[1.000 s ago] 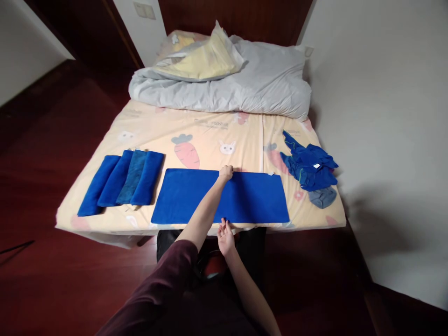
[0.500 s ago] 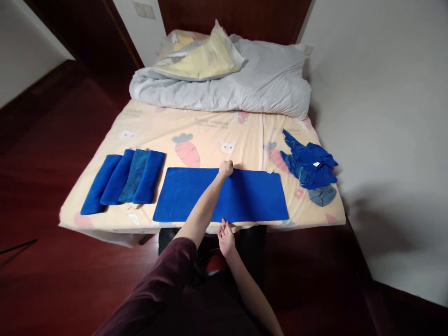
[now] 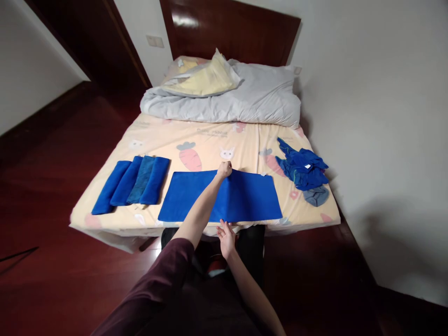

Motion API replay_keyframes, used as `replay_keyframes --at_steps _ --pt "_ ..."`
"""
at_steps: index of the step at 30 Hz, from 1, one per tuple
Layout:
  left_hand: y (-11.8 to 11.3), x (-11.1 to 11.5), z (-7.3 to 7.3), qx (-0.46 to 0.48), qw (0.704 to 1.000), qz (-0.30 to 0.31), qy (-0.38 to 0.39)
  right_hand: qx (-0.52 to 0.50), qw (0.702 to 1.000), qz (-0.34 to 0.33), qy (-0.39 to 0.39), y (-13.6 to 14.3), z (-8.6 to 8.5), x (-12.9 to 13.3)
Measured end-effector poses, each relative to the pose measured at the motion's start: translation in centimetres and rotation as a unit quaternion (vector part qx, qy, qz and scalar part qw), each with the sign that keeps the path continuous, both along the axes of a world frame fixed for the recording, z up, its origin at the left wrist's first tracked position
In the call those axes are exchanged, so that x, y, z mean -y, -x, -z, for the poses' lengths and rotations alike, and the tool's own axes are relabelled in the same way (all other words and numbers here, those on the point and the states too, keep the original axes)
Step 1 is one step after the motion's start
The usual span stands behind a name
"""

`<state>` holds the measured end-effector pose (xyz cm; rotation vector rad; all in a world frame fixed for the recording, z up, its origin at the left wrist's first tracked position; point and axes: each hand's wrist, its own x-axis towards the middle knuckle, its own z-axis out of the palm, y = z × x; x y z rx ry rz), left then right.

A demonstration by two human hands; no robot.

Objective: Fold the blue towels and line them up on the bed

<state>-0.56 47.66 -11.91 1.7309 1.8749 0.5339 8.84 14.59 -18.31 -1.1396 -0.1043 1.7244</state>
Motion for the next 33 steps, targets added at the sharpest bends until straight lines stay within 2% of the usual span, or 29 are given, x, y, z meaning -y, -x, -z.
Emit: replay_keyframes --at_steps 5,10,13,16,19,22,28,31,33 --pt "0.4 0.8 -2.9 0.022 0.999 -0.011 -0.023 0.039 0.998 -0.004 -0.046 -0.4 -1.2 0.6" --pt "1.1 1.9 -6.0 0.056 0.998 -0.023 -0.031 0.127 0.984 -0.005 -0.126 -1.9 -2.9 0.7" --pt "1.7 2.5 -7.9 0.077 0.996 -0.027 -0.039 0.193 0.963 -0.007 -0.186 -3.8 -4.4 0.1" --pt "2.7 3.2 -10.0 0.092 0.994 -0.028 -0.055 0.296 0.922 -0.016 -0.248 -6.2 -6.3 -1.2" --pt "3.8 4.0 -12.3 0.131 0.987 -0.027 -0.092 0.384 0.872 0.006 -0.303 -8.4 -8.4 -2.9" --pt "4.9 4.8 -14.7 0.209 0.968 -0.037 -0.134 0.422 0.845 0.039 -0.326 -10.2 -10.7 -5.0" --pt "6.9 6.6 -19.4 0.385 0.901 -0.077 -0.184 0.425 0.828 0.105 -0.351 -12.7 -16.4 -10.4" --pt "8.3 8.0 -21.9 0.44 0.87 -0.054 -0.216 0.4 0.822 0.14 -0.38 -13.6 -19.7 -13.2" --pt "9.3 9.2 -23.5 0.45 0.861 -0.029 -0.234 0.376 0.825 0.163 -0.389 -14.1 -22.0 -14.9"
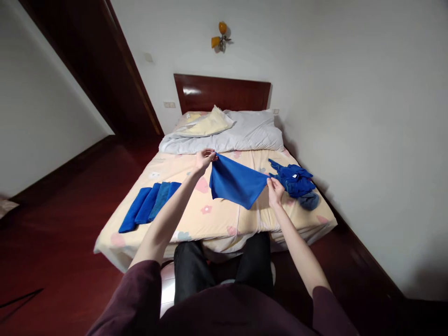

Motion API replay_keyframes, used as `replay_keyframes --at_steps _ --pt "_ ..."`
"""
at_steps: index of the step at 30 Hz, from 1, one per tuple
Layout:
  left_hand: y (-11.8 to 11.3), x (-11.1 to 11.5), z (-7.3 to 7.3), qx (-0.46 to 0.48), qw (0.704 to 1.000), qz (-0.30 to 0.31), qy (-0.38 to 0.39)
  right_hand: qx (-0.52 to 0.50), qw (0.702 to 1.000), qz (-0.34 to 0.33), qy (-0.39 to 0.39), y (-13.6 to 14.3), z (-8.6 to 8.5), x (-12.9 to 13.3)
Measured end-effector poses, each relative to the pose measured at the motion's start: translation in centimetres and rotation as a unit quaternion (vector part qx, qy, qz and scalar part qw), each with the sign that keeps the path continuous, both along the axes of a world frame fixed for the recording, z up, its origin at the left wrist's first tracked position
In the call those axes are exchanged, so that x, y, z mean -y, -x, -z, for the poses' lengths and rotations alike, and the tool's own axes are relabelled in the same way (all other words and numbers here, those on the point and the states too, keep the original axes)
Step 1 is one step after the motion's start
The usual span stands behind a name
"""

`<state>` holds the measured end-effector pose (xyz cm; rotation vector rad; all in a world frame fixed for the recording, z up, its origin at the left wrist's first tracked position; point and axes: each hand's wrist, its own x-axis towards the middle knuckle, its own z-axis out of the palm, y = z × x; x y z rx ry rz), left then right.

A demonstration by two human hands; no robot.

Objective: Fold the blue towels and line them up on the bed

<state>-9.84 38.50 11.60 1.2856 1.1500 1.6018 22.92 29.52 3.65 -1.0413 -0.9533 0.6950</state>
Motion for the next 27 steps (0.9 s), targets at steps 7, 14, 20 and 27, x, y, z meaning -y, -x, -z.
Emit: replay_keyframes --at_steps 7,14,20,27 --pt "2.8 3.3 -3.8 -0.087 0.994 -0.034 -0.053 0.002 0.998 -0.022 -0.055 -0.7 -5.5 -3.0" --pt "4.5 5.4 -4.3 -0.161 0.979 -0.103 -0.064 -0.001 0.996 -0.055 -0.064 -0.6 -7.4 -2.7" --pt "4.5 6.7 -3.8 -0.108 0.99 -0.089 0.005 -0.03 0.996 -0.086 -0.001 -1.1 -8.1 -1.9" --pt "5.5 8.1 -2.9 -0.092 0.995 -0.041 0.028 -0.036 0.991 -0.127 0.03 -2.5 -8.3 -0.1"
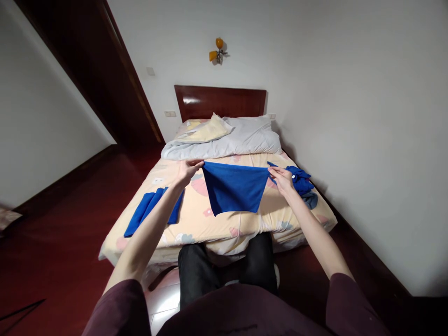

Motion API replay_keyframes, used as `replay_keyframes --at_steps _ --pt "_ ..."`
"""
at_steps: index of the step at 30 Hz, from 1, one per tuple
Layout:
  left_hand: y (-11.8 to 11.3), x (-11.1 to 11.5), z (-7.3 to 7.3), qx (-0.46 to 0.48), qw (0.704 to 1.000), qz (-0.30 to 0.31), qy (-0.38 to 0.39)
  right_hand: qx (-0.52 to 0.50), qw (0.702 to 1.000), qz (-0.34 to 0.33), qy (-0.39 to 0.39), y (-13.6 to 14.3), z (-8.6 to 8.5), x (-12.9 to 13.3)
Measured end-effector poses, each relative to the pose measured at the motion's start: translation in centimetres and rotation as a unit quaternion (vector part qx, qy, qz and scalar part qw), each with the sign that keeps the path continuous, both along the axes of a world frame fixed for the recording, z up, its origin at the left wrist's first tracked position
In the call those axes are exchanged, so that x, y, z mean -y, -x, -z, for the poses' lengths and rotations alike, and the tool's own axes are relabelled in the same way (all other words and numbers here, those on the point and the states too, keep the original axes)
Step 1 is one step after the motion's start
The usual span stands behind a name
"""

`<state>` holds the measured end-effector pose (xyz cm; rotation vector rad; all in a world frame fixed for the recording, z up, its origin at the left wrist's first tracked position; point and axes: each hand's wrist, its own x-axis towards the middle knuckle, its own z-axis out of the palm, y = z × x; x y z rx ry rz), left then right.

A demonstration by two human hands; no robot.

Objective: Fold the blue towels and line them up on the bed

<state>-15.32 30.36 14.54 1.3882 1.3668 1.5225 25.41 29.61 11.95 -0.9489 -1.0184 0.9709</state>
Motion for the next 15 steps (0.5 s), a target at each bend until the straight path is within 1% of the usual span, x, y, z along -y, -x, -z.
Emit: replay_keyframes --at_steps 2,5,8,10,13,15 --pt "0.6 1.1 0.2 -0.002 1.0 0.024 0.004 0.009 1.0 -0.008 0.014 -0.4 0.0 1.1" --pt "1.5 3.5 0.3 -0.007 0.999 0.049 0.016 0.015 0.999 -0.018 0.033 -0.9 0.2 3.1" --pt "2.4 6.0 0.5 -0.012 0.998 0.051 0.039 0.016 0.998 -0.038 0.049 -1.0 0.6 5.1" --pt "3.0 7.2 0.9 -0.012 0.997 0.049 0.051 0.018 0.996 -0.056 0.066 -0.9 0.9 6.1" --pt "3.8 8.2 1.6 -0.012 0.997 0.053 0.057 0.02 0.993 -0.074 0.089 -0.9 1.3 6.7" --pt "4.3 8.2 2.1 -0.014 0.997 0.054 0.062 0.016 0.991 -0.086 0.101 -0.8 1.3 6.3"
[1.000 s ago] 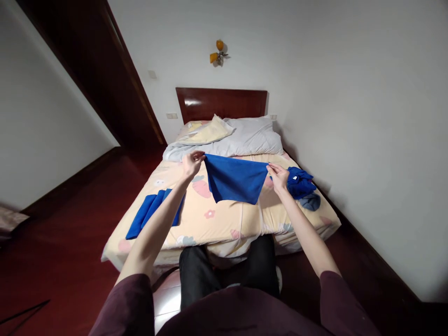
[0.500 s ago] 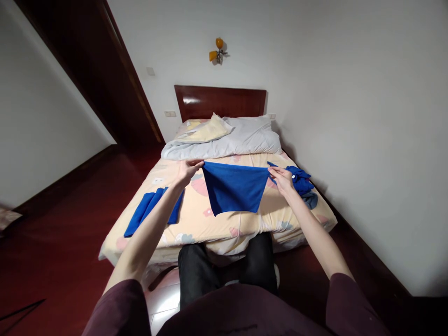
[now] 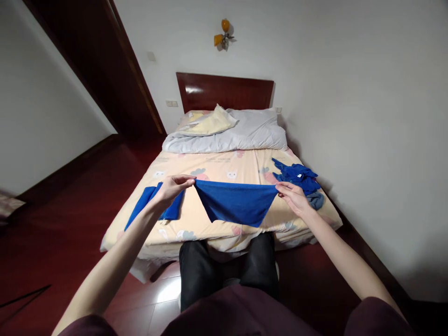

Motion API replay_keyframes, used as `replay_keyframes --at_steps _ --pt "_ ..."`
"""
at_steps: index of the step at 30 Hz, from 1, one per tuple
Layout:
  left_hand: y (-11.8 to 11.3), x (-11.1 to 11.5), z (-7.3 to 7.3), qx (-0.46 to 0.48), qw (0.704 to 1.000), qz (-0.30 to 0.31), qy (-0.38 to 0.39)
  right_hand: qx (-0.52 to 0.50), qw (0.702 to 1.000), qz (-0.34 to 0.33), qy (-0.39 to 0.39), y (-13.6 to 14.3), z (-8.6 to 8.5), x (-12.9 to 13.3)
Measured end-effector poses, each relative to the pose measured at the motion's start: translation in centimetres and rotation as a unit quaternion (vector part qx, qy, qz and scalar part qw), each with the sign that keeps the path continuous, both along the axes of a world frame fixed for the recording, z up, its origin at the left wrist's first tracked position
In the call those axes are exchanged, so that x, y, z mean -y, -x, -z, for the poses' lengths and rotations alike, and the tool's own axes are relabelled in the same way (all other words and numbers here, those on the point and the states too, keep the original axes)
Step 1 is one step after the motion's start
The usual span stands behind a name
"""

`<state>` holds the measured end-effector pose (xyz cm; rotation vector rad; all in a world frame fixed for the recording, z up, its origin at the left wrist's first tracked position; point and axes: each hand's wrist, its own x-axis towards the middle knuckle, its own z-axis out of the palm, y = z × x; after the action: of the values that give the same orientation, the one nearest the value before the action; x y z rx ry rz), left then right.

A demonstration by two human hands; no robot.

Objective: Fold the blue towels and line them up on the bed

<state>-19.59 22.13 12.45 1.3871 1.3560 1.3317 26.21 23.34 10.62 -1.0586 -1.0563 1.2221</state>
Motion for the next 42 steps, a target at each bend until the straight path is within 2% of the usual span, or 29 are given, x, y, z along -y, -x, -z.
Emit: replay_keyframes --at_steps 5,8,12,15,17,20,22,24,27,30,33,36,37,39,42 --pt "1.0 -2.4 1.5 0.01 1.0 -0.014 0.019 -0.01 0.999 -0.033 0.036 0.8 0.4 -3.4" --pt "1.0 -5.2 2.7 0.009 0.999 -0.029 0.03 -0.011 0.998 -0.039 0.054 2.1 1.1 -6.6" --pt "0.5 -9.9 3.6 0.014 0.996 -0.079 0.04 -0.009 0.998 -0.003 0.07 4.4 1.9 -11.2" --pt "0.2 -13.0 3.3 0.014 0.994 -0.108 0.003 -0.002 0.999 0.034 0.026 5.9 2.0 -14.0" --pt "0.2 -14.3 3.0 0.013 0.992 -0.116 -0.045 0.005 0.998 0.057 -0.023 6.6 1.9 -15.0" --pt "0.4 -14.7 3.4 -0.021 0.984 -0.135 -0.115 0.024 0.993 0.078 -0.083 6.9 2.4 -15.6" --pt "0.6 -14.1 4.6 -0.063 0.978 -0.143 -0.136 0.042 0.991 0.076 -0.105 6.7 3.5 -15.4" --pt "0.6 -13.0 6.7 -0.101 0.976 -0.141 -0.133 0.058 0.99 0.064 -0.11 6.4 5.5 -14.9" --pt "0.4 -10.4 11.4 -0.14 0.974 -0.135 -0.119 0.081 0.992 0.035 -0.09 5.7 10.1 -13.4" --pt "-0.4 -6.9 17.7 -0.167 0.976 -0.116 -0.083 0.109 0.993 0.006 -0.052 5.0 16.0 -10.7" --pt "-1.6 -2.5 24.5 -0.194 0.976 -0.099 -0.004 0.146 0.989 -0.009 0.01 4.5 22.3 -7.4" --pt "-2.4 1.4 30.1 -0.208 0.97 -0.079 0.094 0.209 0.974 -0.029 0.079 4.2 27.6 -4.4" --pt "-2.6 2.2 31.4 -0.203 0.968 -0.067 0.127 0.225 0.968 -0.036 0.102 4.2 28.8 -3.7" --pt "-2.8 3.0 33.1 -0.183 0.965 -0.055 0.177 0.237 0.961 -0.04 0.14 4.2 30.6 -2.8" --pt "-3.0 2.1 33.9 -0.151 0.963 -0.069 0.211 0.224 0.96 -0.013 0.167 4.1 31.5 -2.5"
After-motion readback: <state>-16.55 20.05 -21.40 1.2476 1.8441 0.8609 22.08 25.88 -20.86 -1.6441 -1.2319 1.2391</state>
